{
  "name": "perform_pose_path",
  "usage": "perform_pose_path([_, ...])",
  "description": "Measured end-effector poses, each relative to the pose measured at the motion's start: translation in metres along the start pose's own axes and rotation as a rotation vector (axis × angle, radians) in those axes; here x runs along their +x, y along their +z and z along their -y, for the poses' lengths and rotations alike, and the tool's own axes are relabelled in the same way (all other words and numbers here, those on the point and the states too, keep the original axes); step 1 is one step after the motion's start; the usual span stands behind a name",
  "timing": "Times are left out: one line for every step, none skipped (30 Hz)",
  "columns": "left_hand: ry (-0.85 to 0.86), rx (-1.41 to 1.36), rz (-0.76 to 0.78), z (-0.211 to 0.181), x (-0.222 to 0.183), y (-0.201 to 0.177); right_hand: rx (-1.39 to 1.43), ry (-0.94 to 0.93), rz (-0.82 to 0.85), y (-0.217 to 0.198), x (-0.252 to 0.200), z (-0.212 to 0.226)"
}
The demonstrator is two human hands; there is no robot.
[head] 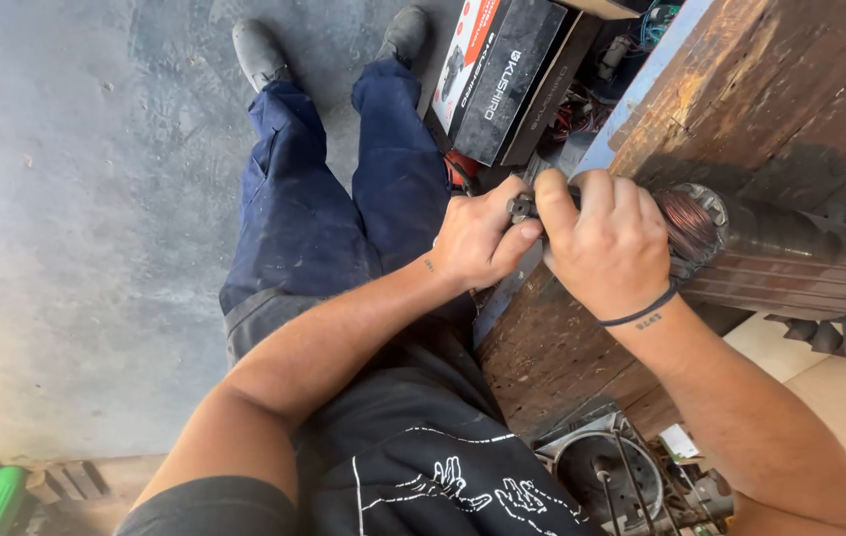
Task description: Disassembling a motor rotor using a bearing puller and a wrench on a workbench
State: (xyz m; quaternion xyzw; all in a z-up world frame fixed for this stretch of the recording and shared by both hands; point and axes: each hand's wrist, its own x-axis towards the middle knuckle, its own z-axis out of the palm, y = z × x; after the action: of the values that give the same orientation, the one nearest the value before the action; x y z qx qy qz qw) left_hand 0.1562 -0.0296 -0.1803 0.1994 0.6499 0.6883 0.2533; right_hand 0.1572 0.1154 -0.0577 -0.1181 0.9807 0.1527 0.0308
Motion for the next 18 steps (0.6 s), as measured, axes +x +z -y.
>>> perform_pose_path([-0.003,0.001,-0.007,0.001,-0.001,0.002,0.003,-0.007,-0.001,0.000,0.000,-0.002])
perform_pose_path([0.001,0.024,-0.010,0.002,-0.003,0.003,0.016,-0.019,0.024,0.000,0.000,-0.003])
perform_pose_path([0.009,0.048,-0.013,0.003,-0.003,0.004,0.026,-0.029,0.045,0.000,0.001,-0.006])
perform_pose_path([0.011,0.049,-0.018,0.003,-0.003,0.004,0.025,-0.034,0.041,-0.001,0.004,-0.008])
perform_pose_path([0.019,0.061,-0.020,0.003,-0.002,0.003,0.067,-0.033,0.092,-0.003,0.006,-0.011])
perform_pose_path([0.027,0.073,-0.023,0.004,-0.001,0.003,0.109,-0.031,0.144,-0.006,0.009,-0.014])
perform_pose_path([0.037,0.068,-0.023,0.005,0.002,0.004,0.098,-0.030,0.141,-0.004,0.010,-0.018])
perform_pose_path([0.055,0.072,-0.029,0.007,0.005,0.004,0.245,-0.011,0.238,-0.003,0.012,-0.022])
perform_pose_path([0.062,0.076,-0.037,0.007,0.004,0.004,0.401,0.003,0.340,-0.002,0.012,-0.024])
perform_pose_path([0.061,0.072,-0.039,0.006,0.006,0.003,0.399,0.001,0.344,-0.008,0.023,-0.030])
perform_pose_path([0.071,0.061,-0.045,0.005,0.008,0.003,0.528,0.003,0.483,-0.013,0.033,-0.035])
perform_pose_path([0.082,0.050,-0.051,0.004,0.011,0.002,0.656,0.007,0.623,-0.018,0.044,-0.041])
perform_pose_path([0.084,0.054,-0.054,0.004,0.010,0.003,0.656,0.003,0.619,-0.018,0.044,-0.041])
perform_pose_path([0.077,0.052,-0.057,0.003,0.009,0.003,0.706,0.015,0.673,-0.018,0.045,-0.040])
perform_pose_path([0.072,0.041,-0.049,0.002,0.008,0.005,0.754,0.040,0.730,-0.020,0.043,-0.040])
perform_pose_path([0.076,0.036,-0.042,0.004,0.009,0.002,0.751,0.050,0.730,-0.020,0.038,-0.030])
perform_pose_path([0.068,0.058,-0.021,0.005,0.010,0.000,0.610,0.092,0.552,-0.020,0.032,-0.019])
perform_pose_path([0.059,0.079,-0.001,0.007,0.011,-0.001,0.465,0.131,0.378,-0.019,0.026,-0.009])
